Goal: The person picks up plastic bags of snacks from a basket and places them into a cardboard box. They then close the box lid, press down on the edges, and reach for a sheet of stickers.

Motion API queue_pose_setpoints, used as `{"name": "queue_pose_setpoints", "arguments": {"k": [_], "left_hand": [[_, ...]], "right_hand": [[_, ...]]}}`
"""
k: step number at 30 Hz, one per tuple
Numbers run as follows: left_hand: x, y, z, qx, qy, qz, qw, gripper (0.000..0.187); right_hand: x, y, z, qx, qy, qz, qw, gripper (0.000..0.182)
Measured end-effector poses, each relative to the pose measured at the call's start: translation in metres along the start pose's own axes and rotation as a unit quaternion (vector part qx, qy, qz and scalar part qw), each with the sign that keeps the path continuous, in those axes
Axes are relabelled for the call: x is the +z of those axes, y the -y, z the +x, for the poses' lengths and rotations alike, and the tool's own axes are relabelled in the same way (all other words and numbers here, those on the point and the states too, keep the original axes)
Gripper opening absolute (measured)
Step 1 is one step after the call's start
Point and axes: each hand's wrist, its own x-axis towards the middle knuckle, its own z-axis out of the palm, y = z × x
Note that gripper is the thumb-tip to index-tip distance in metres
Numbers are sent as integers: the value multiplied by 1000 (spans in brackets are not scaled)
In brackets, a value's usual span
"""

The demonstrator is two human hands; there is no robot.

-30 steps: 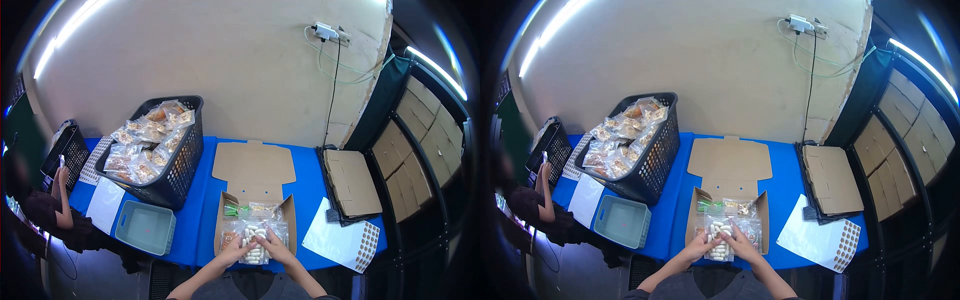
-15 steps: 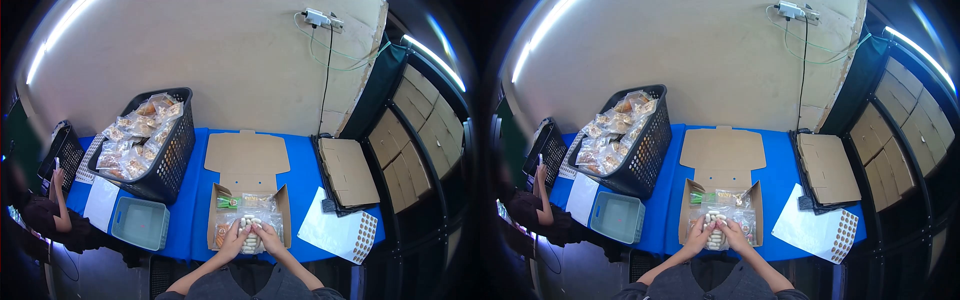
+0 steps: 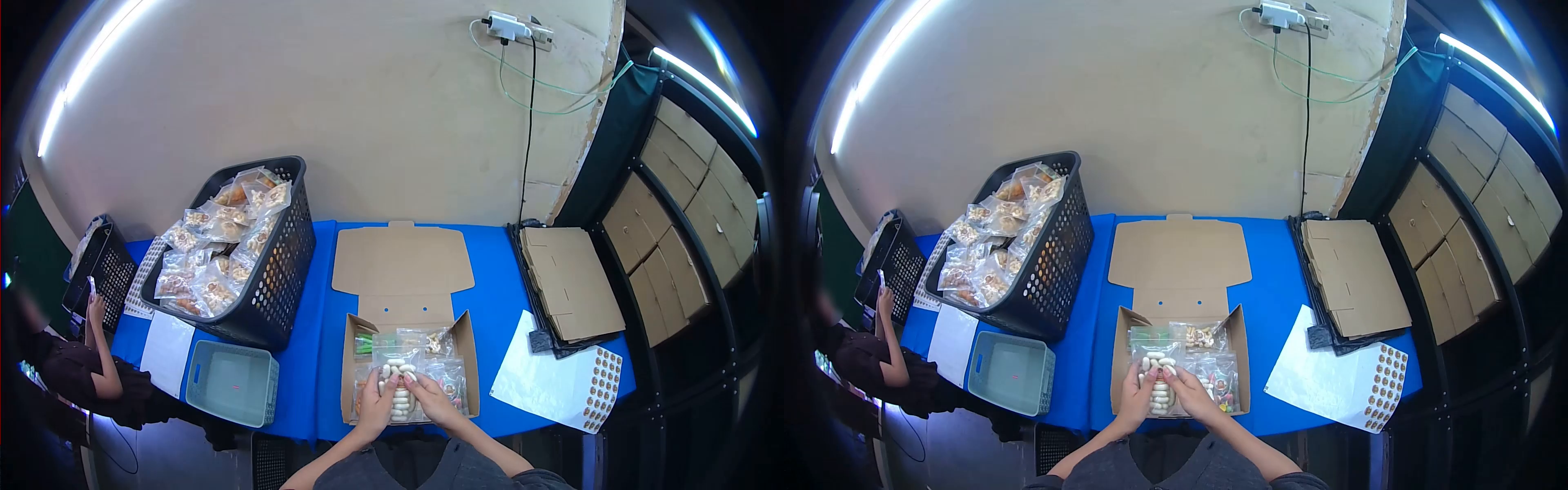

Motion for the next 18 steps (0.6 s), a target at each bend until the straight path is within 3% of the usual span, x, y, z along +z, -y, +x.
{"name": "queue_pose_setpoints", "arguments": {"k": [3, 5, 8, 11, 13, 18], "left_hand": [[-1, 8, 1, -31, -26, -21, 999, 25], [-2, 8, 2, -46, -28, -21, 998, 24], [3, 1, 4, -77, -21, -40, 996, 23], [6, -1, 8, -37, -20, -73, 996, 22], [3, 5, 12, 9, -13, -15, 1000, 23], [4, 0, 10, 20, -23, 11, 999, 24]], "right_hand": [[-5, 6, 5, 16, 34, -34, 999, 32], [0, 25, -1, 27, 56, -167, 984, 30], [-2, 19, 3, -18, 33, -94, 995, 30], [3, 26, 4, -9, 8, -71, 997, 30], [0, 20, 8, -5, 3, -61, 998, 29], [0, 19, 12, -11, 16, -48, 999, 28]]}}
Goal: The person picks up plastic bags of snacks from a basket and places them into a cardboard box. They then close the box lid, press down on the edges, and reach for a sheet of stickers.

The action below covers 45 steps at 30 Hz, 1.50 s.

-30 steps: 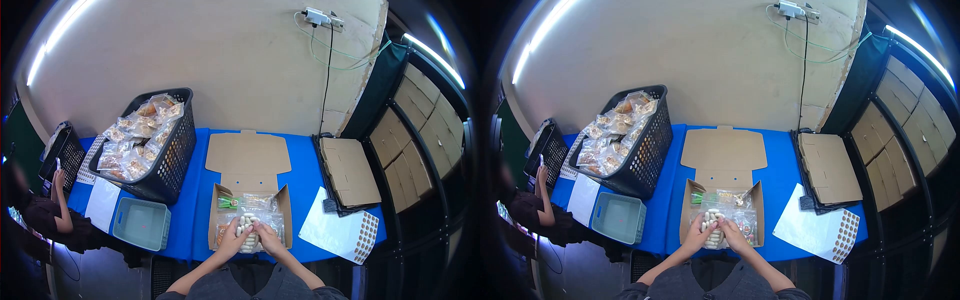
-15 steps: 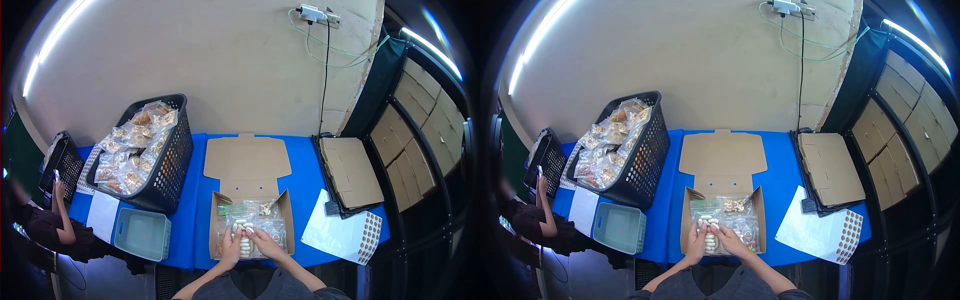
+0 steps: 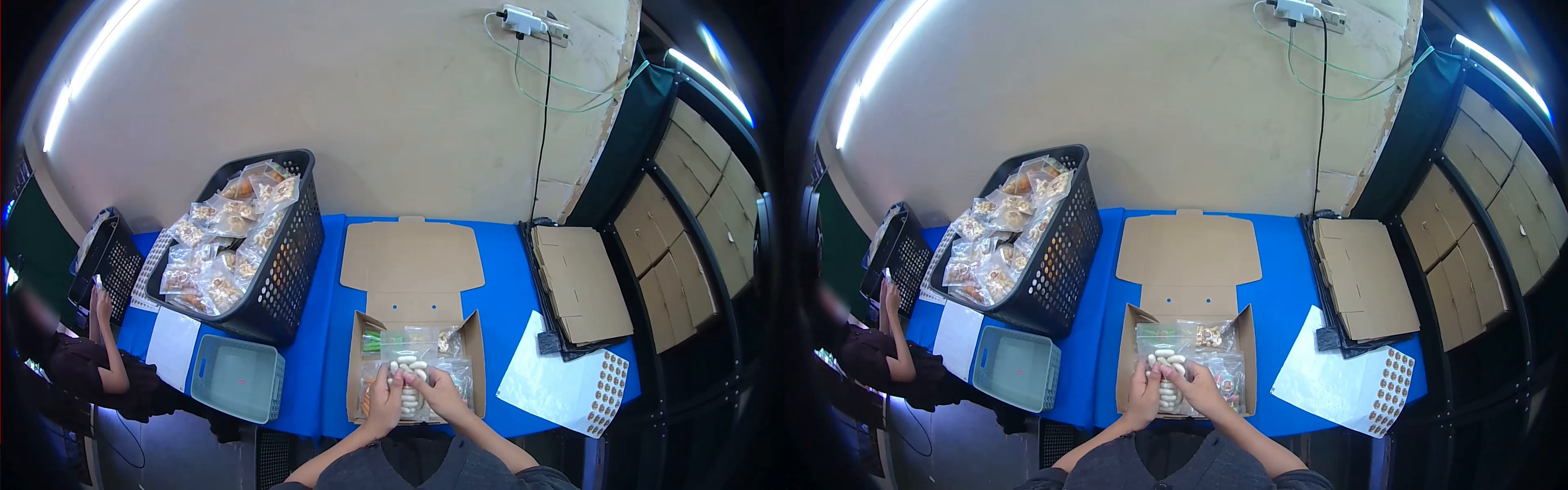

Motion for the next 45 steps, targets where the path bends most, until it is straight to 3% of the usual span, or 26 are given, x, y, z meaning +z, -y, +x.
{"name": "queue_pose_setpoints", "arguments": {"k": [7, 9, 10, 11, 13, 14, 16, 17, 19, 23, 25, 26, 28, 30, 32, 34, 38, 40, 42, 44, 45], "left_hand": [[1, -6, -3, 22, 13, 27, 999, 24], [-2, -3, 0, 4, 39, -5, 999, 24], [-4, -2, 1, -14, 63, -37, 997, 25], [-5, 0, 1, -13, 62, -40, 997, 25], [-7, -1, 0, 8, 129, 24, 991, 32], [-8, -4, 0, 9, 128, 23, 991, 32], [-11, -12, -2, -84, 209, 39, 973, 41], [-13, -15, -3, -85, 211, 39, 973, 41], [-17, -18, -2, 3, 282, 121, 952, 44], [-13, -20, -4, 47, 290, 174, 940, 45], [-6, -25, -5, -42, 244, 98, 964, 47], [-3, -23, -8, -46, 246, 98, 963, 47], [4, -17, -11, 42, 227, 99, 968, 44], [6, -12, -11, 66, 220, 120, 966, 42], [7, -8, -14, 89, 209, 143, 963, 39], [9, -7, -13, -11, 113, 18, 993, 30], [3, 1, -9, -22, 103, -20, 994, 27], [2, 1, -11, -96, 93, -70, 989, 29], [3, 10, -8, -88, 89, -83, 989, 29], [3, 10, -6, -79, 87, -98, 988, 30], [2, 8, -7, -67, 143, -63, 986, 33]], "right_hand": [[14, 6, -8, -28, -64, 35, 997, 27], [10, 11, -8, 41, -150, -45, 987, 34], [-9, -17, 4, 32, -91, 20, 995, 41], [-11, -15, 2, 32, -91, 18, 995, 41], [-14, -7, 1, -60, -57, -6, 997, 31], [-21, -5, -2, -50, -26, -54, 997, 28], [-25, 0, -6, -58, -1, -57, 997, 29], [-26, 1, -9, -68, 24, -59, 996, 30], [-26, 2, -14, -85, 24, -72, 994, 31], [-24, 7, -25, -63, -20, 28, 997, 30], [-24, 9, -28, -56, -26, 38, 997, 30], [-23, 8, -31, -81, -12, 1, 997, 31], [-23, 5, -35, -105, -3, -37, 994, 32], [-24, 2, -34, -63, -53, 30, 996, 37], [-15, 3, -37, -83, -85, 49, 992, 38], [-6, 2, -37, -106, -116, 70, 985, 40], [-9, -7, -38, -68, -51, 4, 996, 33], [-15, -10, -34, -41, -32, -19, 998, 32], [-16, -11, -31, -27, -44, 86, 995, 28], [-17, -9, -31, -39, -58, 76, 995, 29], [-18, -8, -31, -49, -72, 66, 994, 29]]}}
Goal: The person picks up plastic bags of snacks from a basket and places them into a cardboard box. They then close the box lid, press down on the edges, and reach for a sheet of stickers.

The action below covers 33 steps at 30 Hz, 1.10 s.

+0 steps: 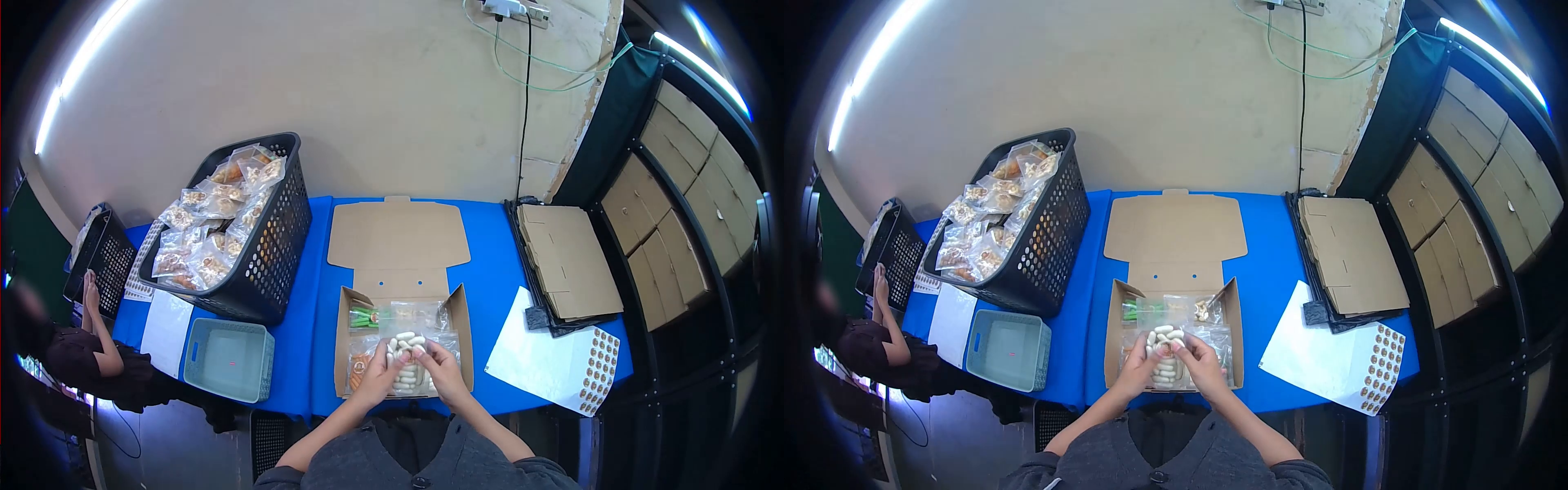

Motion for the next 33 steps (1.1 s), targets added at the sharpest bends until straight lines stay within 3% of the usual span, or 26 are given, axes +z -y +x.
{"name": "queue_pose_setpoints", "arguments": {"k": [1, 3, 5, 7, 11, 13, 14, 15, 18, 19, 22, 24, 26, 28, 30, 33], "left_hand": [[1, -3, -2, 3, 53, 40, 998, 37], [9, -4, -6, 21, 64, 111, 992, 41], [16, -6, -9, 37, 82, 222, 971, 50], [18, -4, -9, 44, 92, 217, 971, 53], [18, -5, -10, 105, 75, 192, 973, 58], [7, -5, -3, 108, 52, 129, 984, 54], [2, -5, 0, 113, 28, 63, 991, 49], [-1, -5, 3, 162, -14, 113, 980, 29], [-9, -19, 2, 119, -6, 160, 980, 14], [-9, -20, 2, 142, -11, 178, 974, 10], [-14, -32, 2, 93, 28, 157, 983, 17], [-11, -43, 3, 90, 15, 141, 986, 20], [-13, -42, 3, 90, -1, 124, 988, 23], [-18, -38, 8, 65, -20, 113, 991, 27], [-14, -42, 8, 101, -49, 146, 983, 29], [-23, -42, 10, 179, -54, 234, 954, 34]], "right_hand": [[-3, 1, 1, 1, 1, 0, 1000, 29], [-11, 4, 4, 1, -18, -88, 996, 28], [-12, 9, 7, -10, -27, -69, 997, 27], [-6, 16, 11, -80, -67, -18, 994, 19], [-17, 15, 11, -156, -53, -55, 985, 13], [-16, 17, 5, -191, 25, -179, 965, 11], [-14, 18, 2, -189, 25, -179, 965, 11], [-10, 19, -1, -172, 44, -182, 967, 11], [-14, 20, 1, -151, 81, -202, 964, 14], [-18, 19, 2, -121, 101, -185, 970, 17], [-21, 27, 1, -107, 124, -188, 968, 25], [-21, 31, 0, -121, 129, -211, 961, 31], [-20, 30, -1, -35, 112, -125, 985, 38], [-20, 29, 0, -51, 110, -160, 980, 40], [-17, 29, -2, -67, 111, -194, 972, 42], [-7, 29, -6, -57, 6, -163, 985, 43]]}}
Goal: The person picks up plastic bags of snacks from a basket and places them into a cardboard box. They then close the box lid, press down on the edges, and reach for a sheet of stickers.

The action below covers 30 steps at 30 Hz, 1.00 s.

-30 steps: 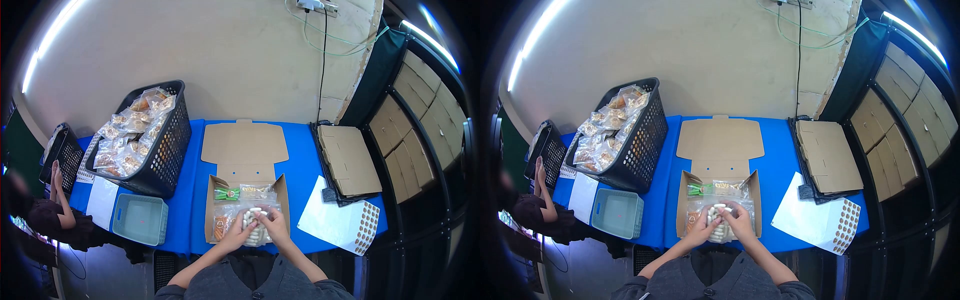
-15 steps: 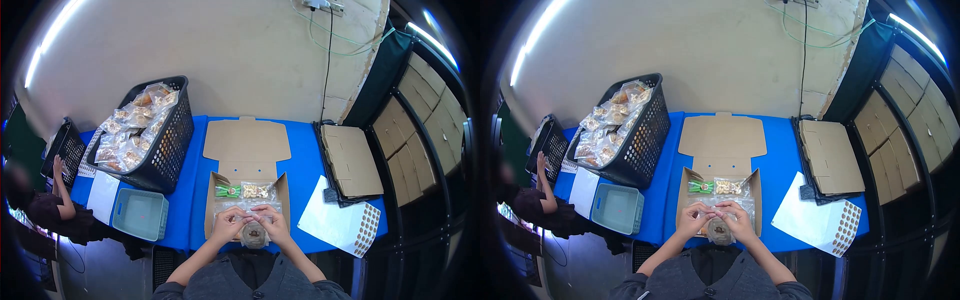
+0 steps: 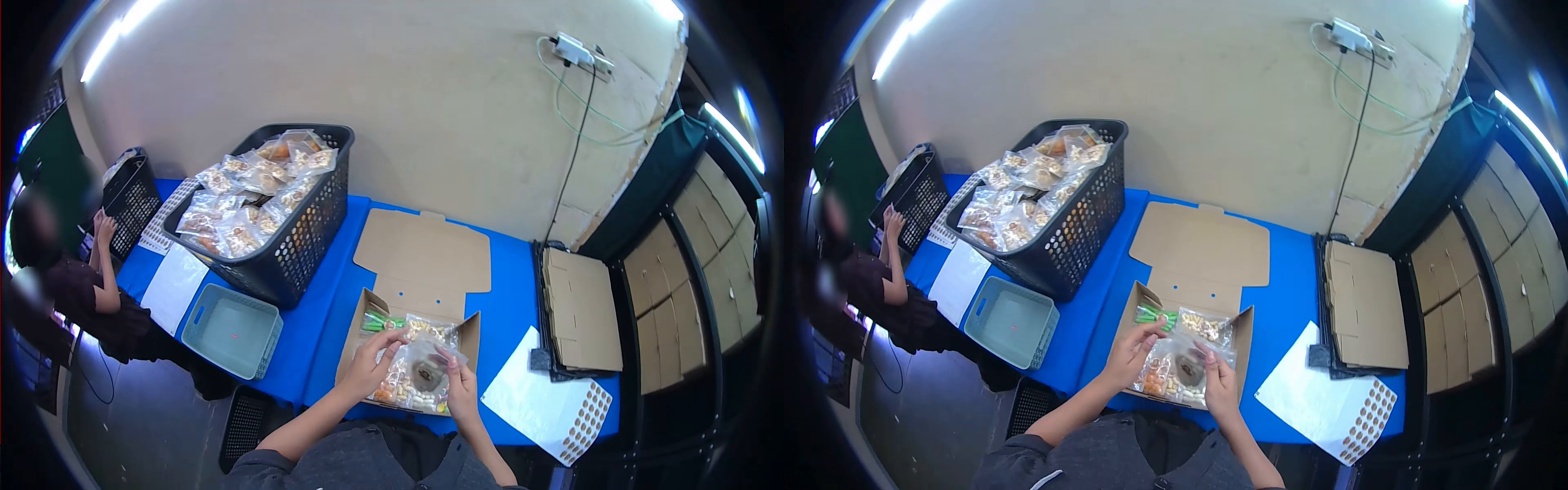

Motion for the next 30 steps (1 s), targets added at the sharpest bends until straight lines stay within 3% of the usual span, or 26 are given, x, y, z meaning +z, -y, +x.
{"name": "queue_pose_setpoints", "arguments": {"k": [1, 2, 4, 6, 8, 9, 11, 12, 13, 15, 17, 19, 23, 24, 25, 27, 29, 30], "left_hand": [[-3, 0, -2, 52, 20, 46, 997, 37], [-2, -1, -7, 8, 54, 47, 997, 42], [11, -7, -16, 20, 66, 69, 995, 46], [21, -12, -21, 28, 76, 89, 993, 51], [22, -13, -21, 72, 26, -46, 996, 57], [21, -10, -24, 74, 21, -43, 996, 57], [20, 1, -28, 6, 55, -40, 998, 63], [22, 8, -31, -80, 57, -110, 989, 57], [21, 13, -33, -77, 54, -110, 990, 57], [18, 25, -36, -172, -2, -251, 953, 46], [13, 26, -29, -140, 5, -227, 964, 38], [12, 24, -34, -119, 21, -318, 940, 37], [-6, 10, -33, -114, 120, -269, 949, 45], [-14, 1, -34, -123, 152, -207, 959, 45], [-22, -7, -35, -127, 185, -143, 964, 46], [-20, 15, -39, -20, 122, 3, 992, 48], [-15, 21, -46, 24, 126, -46, 991, 53], [-10, 8, -49, 64, 129, 51, 988, 55]], "right_hand": [[2, 0, 2, -3, 8, 0, 1000, 43], [4, 0, 3, -16, 7, -5, 1000, 42], [9, -1, 11, -40, 13, -7, 999, 42], [11, -7, 12, -99, 86, -13, 991, 44], [14, -14, 20, -113, 112, 19, 987, 46], [19, -16, 23, -116, 118, 18, 986, 46], [39, -8, 24, -115, -60, 22, 991, 49], [46, 1, 25, -138, -85, 21, 987, 43], [42, -5, 27, -141, -82, 20, 986, 43], [28, -22, 32, -137, 48, -99, 984, 28], [35, -5, 33, -128, 40, -101, 986, 18], [31, -5, 27, -17, 66, 47, 997, 17], [23, -3, 25, 28, 78, 24, 996, 25], [9, -33, 29, 107, 24, -28, 994, 29], [18, -18, 28, 73, -18, 88, 993, 29], [0, -24, 37, 98, -61, 243, 963, 27], [-18, -44, 43, 107, -63, 273, 954, 27], [-22, -56, 45, 111, -58, 311, 942, 32]]}}
